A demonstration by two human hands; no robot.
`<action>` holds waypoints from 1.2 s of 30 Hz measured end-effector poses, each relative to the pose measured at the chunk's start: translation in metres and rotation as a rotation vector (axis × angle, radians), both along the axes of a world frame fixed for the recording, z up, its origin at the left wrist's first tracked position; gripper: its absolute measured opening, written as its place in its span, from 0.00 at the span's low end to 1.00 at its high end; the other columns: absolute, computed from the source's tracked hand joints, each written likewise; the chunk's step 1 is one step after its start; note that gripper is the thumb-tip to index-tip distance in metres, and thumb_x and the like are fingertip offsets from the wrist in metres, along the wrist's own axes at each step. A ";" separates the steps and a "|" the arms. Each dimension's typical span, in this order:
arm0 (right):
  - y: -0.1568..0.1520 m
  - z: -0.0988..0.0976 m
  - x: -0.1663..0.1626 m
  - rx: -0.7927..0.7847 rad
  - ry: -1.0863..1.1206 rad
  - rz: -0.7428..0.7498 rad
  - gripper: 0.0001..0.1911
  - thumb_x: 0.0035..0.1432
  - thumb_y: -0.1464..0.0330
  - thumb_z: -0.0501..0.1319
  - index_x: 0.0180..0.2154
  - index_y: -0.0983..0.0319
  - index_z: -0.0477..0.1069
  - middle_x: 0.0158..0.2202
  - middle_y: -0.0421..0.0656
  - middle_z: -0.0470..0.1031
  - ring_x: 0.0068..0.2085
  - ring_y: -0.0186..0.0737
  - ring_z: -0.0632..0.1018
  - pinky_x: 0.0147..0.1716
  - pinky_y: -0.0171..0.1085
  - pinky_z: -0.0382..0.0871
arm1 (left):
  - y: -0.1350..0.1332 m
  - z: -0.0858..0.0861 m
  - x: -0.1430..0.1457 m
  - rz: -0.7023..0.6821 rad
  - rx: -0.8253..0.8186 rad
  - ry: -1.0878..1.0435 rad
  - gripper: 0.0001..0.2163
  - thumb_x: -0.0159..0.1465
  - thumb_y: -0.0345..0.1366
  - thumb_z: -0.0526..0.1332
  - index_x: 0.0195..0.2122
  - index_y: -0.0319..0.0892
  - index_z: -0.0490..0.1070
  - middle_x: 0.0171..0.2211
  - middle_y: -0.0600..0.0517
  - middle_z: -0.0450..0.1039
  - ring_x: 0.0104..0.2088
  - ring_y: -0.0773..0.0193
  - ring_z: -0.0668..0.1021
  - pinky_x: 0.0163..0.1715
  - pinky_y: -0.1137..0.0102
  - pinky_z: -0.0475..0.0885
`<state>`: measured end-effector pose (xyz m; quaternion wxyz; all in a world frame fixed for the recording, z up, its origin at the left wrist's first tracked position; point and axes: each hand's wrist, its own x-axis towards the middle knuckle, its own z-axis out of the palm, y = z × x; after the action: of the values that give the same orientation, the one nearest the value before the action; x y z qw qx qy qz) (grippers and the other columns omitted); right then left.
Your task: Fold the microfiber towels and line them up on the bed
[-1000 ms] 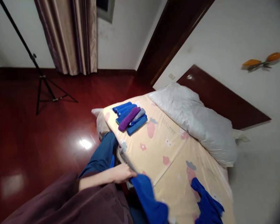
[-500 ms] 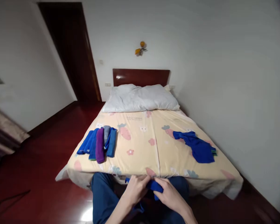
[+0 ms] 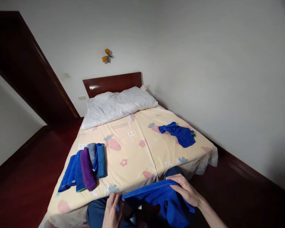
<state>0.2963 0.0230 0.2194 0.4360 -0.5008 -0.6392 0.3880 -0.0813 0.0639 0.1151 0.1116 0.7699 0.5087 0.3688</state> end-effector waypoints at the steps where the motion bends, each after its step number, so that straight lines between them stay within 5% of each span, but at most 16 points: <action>1: -0.001 -0.007 0.006 -0.012 0.065 -0.075 0.25 0.60 0.46 0.63 0.27 0.60 0.79 0.29 0.44 0.79 0.37 0.48 0.79 0.43 0.42 0.75 | 0.002 -0.002 -0.004 0.047 -0.004 -0.010 0.16 0.71 0.47 0.54 0.42 0.44 0.78 0.41 0.44 0.79 0.43 0.55 0.83 0.43 0.65 0.80; 5: -0.003 -0.027 0.028 -0.053 0.482 -0.566 0.26 0.45 0.43 0.72 0.32 0.58 0.80 0.34 0.46 0.81 0.40 0.50 0.81 0.43 0.45 0.76 | 0.009 0.004 -0.044 0.354 -0.025 -0.083 0.19 0.69 0.51 0.52 0.35 0.44 0.76 0.35 0.47 0.80 0.35 0.55 0.83 0.35 0.65 0.79; 8: -0.002 -0.020 0.032 -0.093 0.656 -0.717 0.28 0.41 0.42 0.74 0.34 0.58 0.80 0.34 0.45 0.82 0.39 0.49 0.81 0.41 0.45 0.77 | 0.008 0.025 -0.066 0.471 -0.121 -0.181 0.21 0.68 0.56 0.53 0.33 0.45 0.74 0.31 0.50 0.81 0.31 0.56 0.83 0.31 0.68 0.77; 11: 0.000 0.001 0.011 -0.091 0.447 -0.530 0.25 0.48 0.44 0.71 0.31 0.60 0.80 0.31 0.44 0.81 0.35 0.45 0.79 0.37 0.40 0.75 | 0.003 0.057 -0.044 0.273 -0.174 -0.350 0.22 0.65 0.60 0.59 0.36 0.44 0.75 0.35 0.48 0.82 0.38 0.54 0.84 0.40 0.67 0.79; 14: 0.004 0.018 -0.035 -0.075 0.084 -0.180 0.21 0.63 0.52 0.63 0.30 0.61 0.80 0.28 0.43 0.80 0.32 0.41 0.77 0.38 0.38 0.73 | -0.001 0.088 0.020 -0.070 -0.254 -0.407 0.21 0.67 0.56 0.60 0.44 0.42 0.77 0.44 0.43 0.81 0.44 0.52 0.83 0.45 0.63 0.80; 18: 0.009 0.026 -0.085 -0.002 -0.170 0.040 0.14 0.68 0.62 0.60 0.35 0.61 0.81 0.31 0.42 0.81 0.32 0.39 0.78 0.39 0.34 0.71 | 0.003 0.104 0.092 -0.431 -0.347 -0.277 0.16 0.70 0.47 0.59 0.52 0.42 0.76 0.50 0.41 0.79 0.50 0.52 0.81 0.52 0.60 0.77; 22: 0.011 0.030 -0.081 0.026 -0.128 0.082 0.15 0.71 0.62 0.58 0.43 0.59 0.83 0.37 0.42 0.84 0.37 0.40 0.82 0.41 0.33 0.71 | 0.008 0.088 0.099 -0.430 -0.341 -0.258 0.15 0.73 0.44 0.55 0.48 0.42 0.77 0.46 0.42 0.80 0.47 0.53 0.82 0.50 0.60 0.78; 28: -0.001 0.022 -0.058 -0.078 -0.159 0.134 0.16 0.70 0.59 0.59 0.44 0.58 0.84 0.37 0.40 0.84 0.37 0.42 0.83 0.39 0.33 0.72 | 0.005 0.032 0.037 -0.242 -0.301 -0.138 0.15 0.69 0.41 0.56 0.48 0.43 0.80 0.46 0.42 0.80 0.48 0.52 0.83 0.50 0.61 0.79; 32: -0.007 0.009 -0.051 -0.119 -0.130 0.083 0.18 0.70 0.57 0.59 0.43 0.59 0.84 0.37 0.41 0.84 0.37 0.43 0.83 0.41 0.34 0.73 | 0.000 -0.002 -0.017 0.020 -0.227 -0.064 0.17 0.63 0.41 0.57 0.47 0.44 0.81 0.48 0.44 0.81 0.48 0.51 0.83 0.48 0.63 0.80; 36: -0.001 -0.003 -0.037 -0.131 -0.089 -0.044 0.21 0.69 0.55 0.58 0.45 0.62 0.83 0.38 0.44 0.84 0.39 0.46 0.82 0.41 0.37 0.75 | -0.010 -0.006 -0.057 0.359 -0.061 -0.077 0.17 0.64 0.43 0.56 0.43 0.43 0.82 0.41 0.47 0.83 0.37 0.56 0.84 0.38 0.68 0.79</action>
<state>0.2594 0.0217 0.2160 0.3819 -0.5589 -0.6201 0.3965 -0.1386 0.0536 0.1094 0.0864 0.6483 0.6443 0.3964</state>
